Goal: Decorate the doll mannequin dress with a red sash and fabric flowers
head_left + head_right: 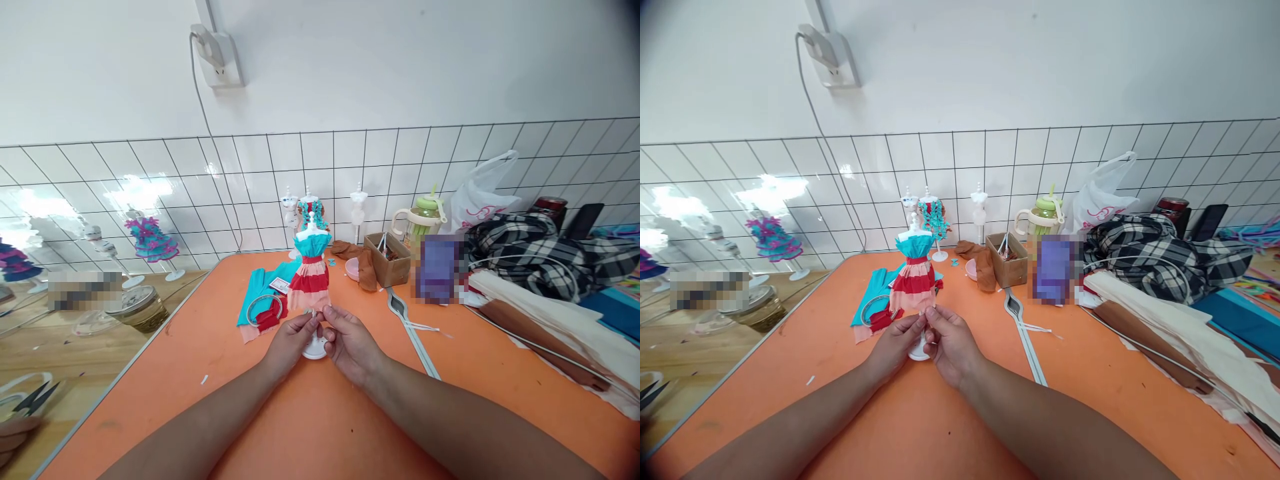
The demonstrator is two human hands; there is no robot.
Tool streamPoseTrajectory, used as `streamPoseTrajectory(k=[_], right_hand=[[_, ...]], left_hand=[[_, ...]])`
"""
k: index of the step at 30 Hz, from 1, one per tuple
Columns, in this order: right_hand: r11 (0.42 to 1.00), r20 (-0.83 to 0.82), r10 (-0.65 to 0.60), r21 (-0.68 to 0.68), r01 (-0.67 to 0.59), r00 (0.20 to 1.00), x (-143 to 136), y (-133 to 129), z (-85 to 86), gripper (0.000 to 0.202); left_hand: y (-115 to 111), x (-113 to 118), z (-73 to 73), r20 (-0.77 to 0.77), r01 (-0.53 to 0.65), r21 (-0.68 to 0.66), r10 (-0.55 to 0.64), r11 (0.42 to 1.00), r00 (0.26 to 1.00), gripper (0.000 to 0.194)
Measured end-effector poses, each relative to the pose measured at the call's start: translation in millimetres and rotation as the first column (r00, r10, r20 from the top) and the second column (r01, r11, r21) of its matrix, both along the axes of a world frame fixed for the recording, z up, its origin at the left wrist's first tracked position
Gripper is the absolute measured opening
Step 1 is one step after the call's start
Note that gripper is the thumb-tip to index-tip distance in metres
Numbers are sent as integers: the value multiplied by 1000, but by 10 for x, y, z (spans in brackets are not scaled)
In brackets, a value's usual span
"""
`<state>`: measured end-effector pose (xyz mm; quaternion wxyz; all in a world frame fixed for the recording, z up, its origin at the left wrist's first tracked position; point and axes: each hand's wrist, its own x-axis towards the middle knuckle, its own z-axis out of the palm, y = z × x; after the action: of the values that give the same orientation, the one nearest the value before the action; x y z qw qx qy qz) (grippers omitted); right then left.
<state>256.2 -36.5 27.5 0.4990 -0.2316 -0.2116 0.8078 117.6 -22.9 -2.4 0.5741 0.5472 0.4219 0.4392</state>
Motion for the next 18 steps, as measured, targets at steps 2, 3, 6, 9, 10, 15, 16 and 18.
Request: streamPoseTrajectory(k=[2, 3, 6, 9, 10, 15, 16, 18], right_hand=[[1000, 20, -15, 18, 14, 1000, 5, -4, -1, 26], [999, 25, -17, 29, 17, 1000, 11, -6, 1, 26], [998, -8, -2, 65, 2, 1000, 46, -13, 25, 27], [998, -91, 51, 51, -47, 995, 93, -9, 75, 26], [998, -112, 61, 28, -58, 992, 105, -4, 89, 24], [997, -150, 25, -66, -35, 988, 113, 25, 102, 25], [997, -150, 17, -76, -29, 989, 107, 27, 96, 26], [995, -143, 0, -99, -14, 990, 96, 24, 86, 29]], left_hand=[[3, -8, -9, -1, 4, -9, -4, 1000, 1000, 40], [5, -13, -13, 7, 12, -17, -12, 1000, 1000, 40], [10, -34, -21, 7, 31, -26, -30, 999, 1000, 40], [18, -54, -28, -78, 22, 16, -21, 1000, 997, 39], [20, -58, -28, -108, 16, 33, -12, 999, 994, 39], [16, -45, -15, -164, -5, 66, 16, 998, 986, 40], [12, -39, -10, -168, -5, 66, 16, 998, 986, 40], [4, -27, 1, -170, -10, 66, 21, 998, 985, 40]])
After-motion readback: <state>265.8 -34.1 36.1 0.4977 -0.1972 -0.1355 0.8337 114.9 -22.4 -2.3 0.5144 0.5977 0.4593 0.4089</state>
